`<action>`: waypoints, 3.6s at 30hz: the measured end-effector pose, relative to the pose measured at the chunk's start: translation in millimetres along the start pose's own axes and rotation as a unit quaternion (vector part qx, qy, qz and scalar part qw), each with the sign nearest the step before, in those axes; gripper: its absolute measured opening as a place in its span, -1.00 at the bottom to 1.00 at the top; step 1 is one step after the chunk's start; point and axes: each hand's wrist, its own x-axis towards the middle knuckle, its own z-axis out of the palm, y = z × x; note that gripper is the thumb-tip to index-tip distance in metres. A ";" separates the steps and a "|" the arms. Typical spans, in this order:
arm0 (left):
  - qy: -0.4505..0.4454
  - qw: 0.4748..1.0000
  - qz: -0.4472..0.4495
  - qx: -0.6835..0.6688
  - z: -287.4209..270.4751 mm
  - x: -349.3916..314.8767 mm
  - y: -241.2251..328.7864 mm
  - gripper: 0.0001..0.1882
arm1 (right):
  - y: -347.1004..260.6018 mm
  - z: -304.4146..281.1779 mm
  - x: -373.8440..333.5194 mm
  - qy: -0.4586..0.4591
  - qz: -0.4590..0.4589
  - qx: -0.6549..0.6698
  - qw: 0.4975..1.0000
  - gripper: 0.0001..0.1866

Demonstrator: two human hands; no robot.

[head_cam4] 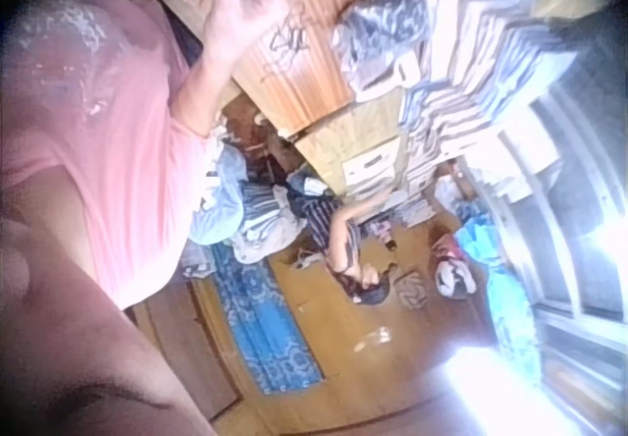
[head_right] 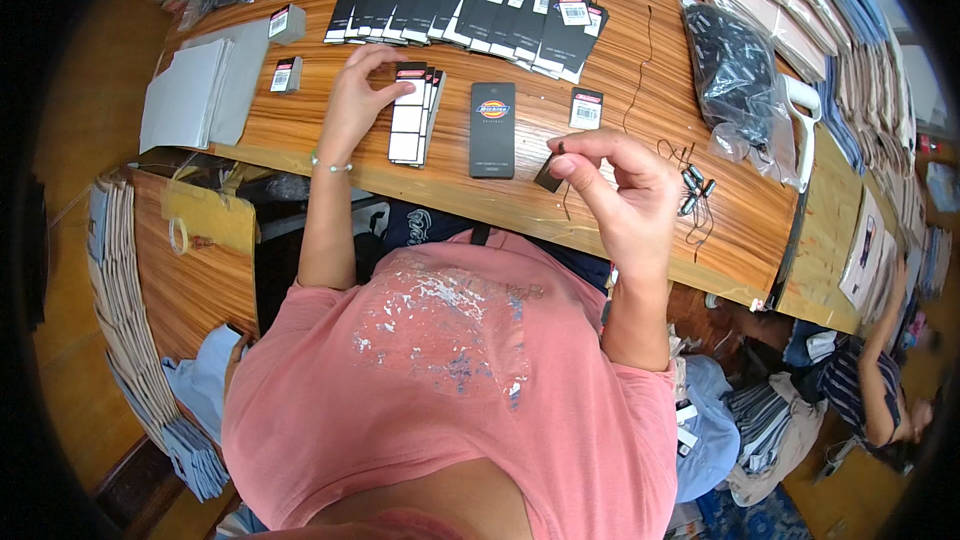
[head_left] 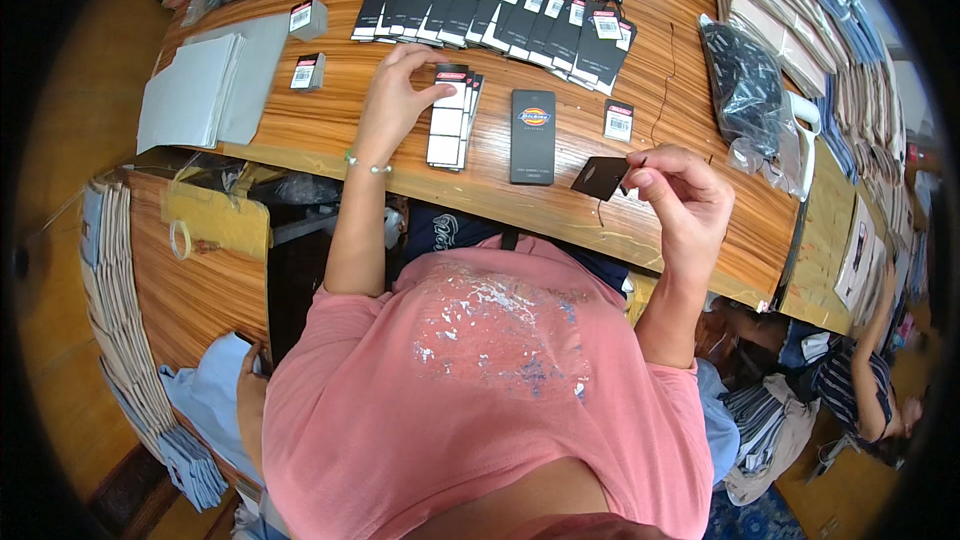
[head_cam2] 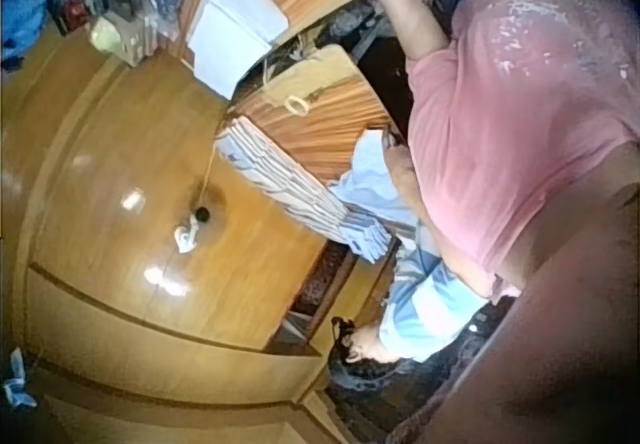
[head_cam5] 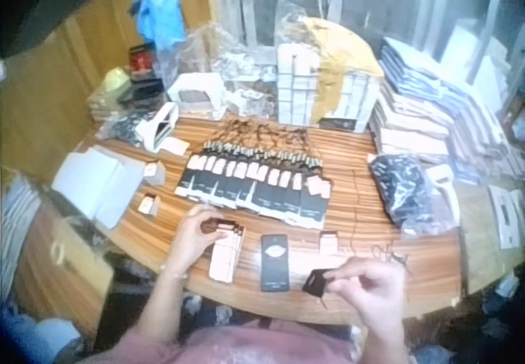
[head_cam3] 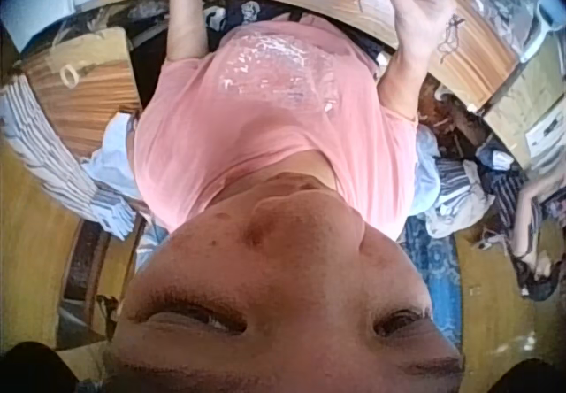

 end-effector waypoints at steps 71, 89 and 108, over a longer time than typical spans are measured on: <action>-0.135 0.943 0.014 -0.303 8.7 -7.4 159.2 -0.83 | 14.8 -2.0 -1.1 0.033 -0.065 -0.238 0.968 -0.92; -0.064 0.954 0.154 -0.248 13.7 -2.4 149.7 -0.87 | 28.3 -16.4 5.0 -0.067 -0.011 -0.076 0.995 -0.86; -0.023 0.940 0.297 -0.168 33.4 -1.8 127.0 -0.84 | 3.6 -17.5 4.0 -0.032 -0.082 0.259 0.962 -0.85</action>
